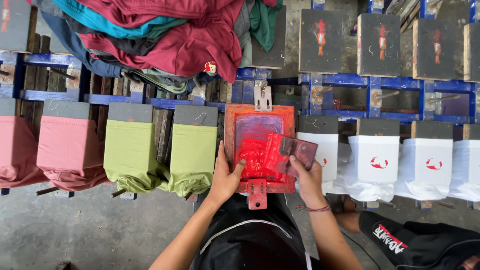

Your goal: The person uses a squeegee to apply red ink through a screen printing frame onto a series of folded t-shirts arranged on a rack. The person repeatedly pulls the squeegee across the screen to transfer the design onto each shirt.

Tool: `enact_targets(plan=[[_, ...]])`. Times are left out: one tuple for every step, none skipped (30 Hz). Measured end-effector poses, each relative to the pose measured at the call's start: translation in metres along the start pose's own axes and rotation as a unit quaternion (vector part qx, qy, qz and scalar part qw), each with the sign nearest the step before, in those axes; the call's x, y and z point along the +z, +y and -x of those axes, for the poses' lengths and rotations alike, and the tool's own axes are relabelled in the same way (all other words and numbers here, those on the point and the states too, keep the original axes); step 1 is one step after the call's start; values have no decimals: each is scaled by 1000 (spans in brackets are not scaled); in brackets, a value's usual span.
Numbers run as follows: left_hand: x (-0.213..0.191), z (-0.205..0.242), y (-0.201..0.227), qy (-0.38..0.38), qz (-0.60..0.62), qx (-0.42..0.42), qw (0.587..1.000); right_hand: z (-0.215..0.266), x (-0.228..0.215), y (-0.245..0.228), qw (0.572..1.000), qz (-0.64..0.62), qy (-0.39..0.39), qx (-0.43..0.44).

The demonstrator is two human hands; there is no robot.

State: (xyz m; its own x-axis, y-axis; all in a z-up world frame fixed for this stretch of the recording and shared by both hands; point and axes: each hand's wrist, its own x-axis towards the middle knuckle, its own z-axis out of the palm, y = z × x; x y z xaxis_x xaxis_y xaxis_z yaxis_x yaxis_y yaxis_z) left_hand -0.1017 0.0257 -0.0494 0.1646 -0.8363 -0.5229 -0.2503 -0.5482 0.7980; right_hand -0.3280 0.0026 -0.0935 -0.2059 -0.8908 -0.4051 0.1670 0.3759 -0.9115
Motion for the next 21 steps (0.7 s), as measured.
enact_targets(plan=[[1, 2, 3, 11, -4, 5, 1000, 7, 10, -6, 999, -17, 14, -29], [1, 5, 6, 21, -8, 10, 1000, 13, 20, -11, 997, -34, 28, -58], [3, 4, 5, 24, -7, 10, 1000, 7, 18, -2, 997, -34, 25, -59], [4, 4, 3, 39, -4, 14, 999, 1, 16, 6, 996, -23, 35, -82], [5, 5, 1, 53, 0, 16, 998, -3, 13, 15, 994, -10, 45, -103], [5, 12, 5, 56, 1, 15, 998, 1, 10, 14, 994, -10, 42, -102], [5, 17, 10, 58, 0, 13, 998, 3, 8, 13, 994, -6, 45, -104], [3, 21, 15, 60, 0, 12, 998, 5, 6, 11, 993, -3, 47, -105], [-3, 32, 23, 64, 1, 14, 998, 13, 11, -5, 993, -4, 43, -108], [-10, 42, 31, 52, 0, 8, 999, 21, 17, -21, 993, 0, 36, -111], [-16, 57, 36, 34, -5, -2, 999, 37, 19, -33, 993, 6, 36, -109], [-22, 56, 12, 31, -7, -5, 999, 41, 25, -24, 994, 6, 39, -105], [-31, 51, -9, 65, 34, 47, 996, 42, 34, -16, 997, -26, 13, -78], [-40, 45, -29, 98, 76, 99, 987, 42, 44, -8, 997, -58, -13, -50], [-57, 44, -28, 89, 71, 105, 988, 44, 63, -5, 996, -63, -4, -54], [-75, 43, -28, 106, 88, 64, 988, 45, 82, -1, 997, -34, -9, -69], [-92, 47, -30, 124, 104, 16, 987, 51, 99, 4, 997, -2, -16, -78], [-106, 47, -22, 117, 100, 16, 988, 55, 111, 7, 997, -4, -8, -76], [-122, 46, -12, 115, 102, -10, 988, 55, 126, 7, 998, -12, -10, -62], [-138, 44, -2, 113, 105, -36, 987, 55, 142, 8, 999, -19, -11, -48], [-150, 38, 3, 110, 101, -37, 988, 62, 158, -5, 999, -22, -7, -46]])
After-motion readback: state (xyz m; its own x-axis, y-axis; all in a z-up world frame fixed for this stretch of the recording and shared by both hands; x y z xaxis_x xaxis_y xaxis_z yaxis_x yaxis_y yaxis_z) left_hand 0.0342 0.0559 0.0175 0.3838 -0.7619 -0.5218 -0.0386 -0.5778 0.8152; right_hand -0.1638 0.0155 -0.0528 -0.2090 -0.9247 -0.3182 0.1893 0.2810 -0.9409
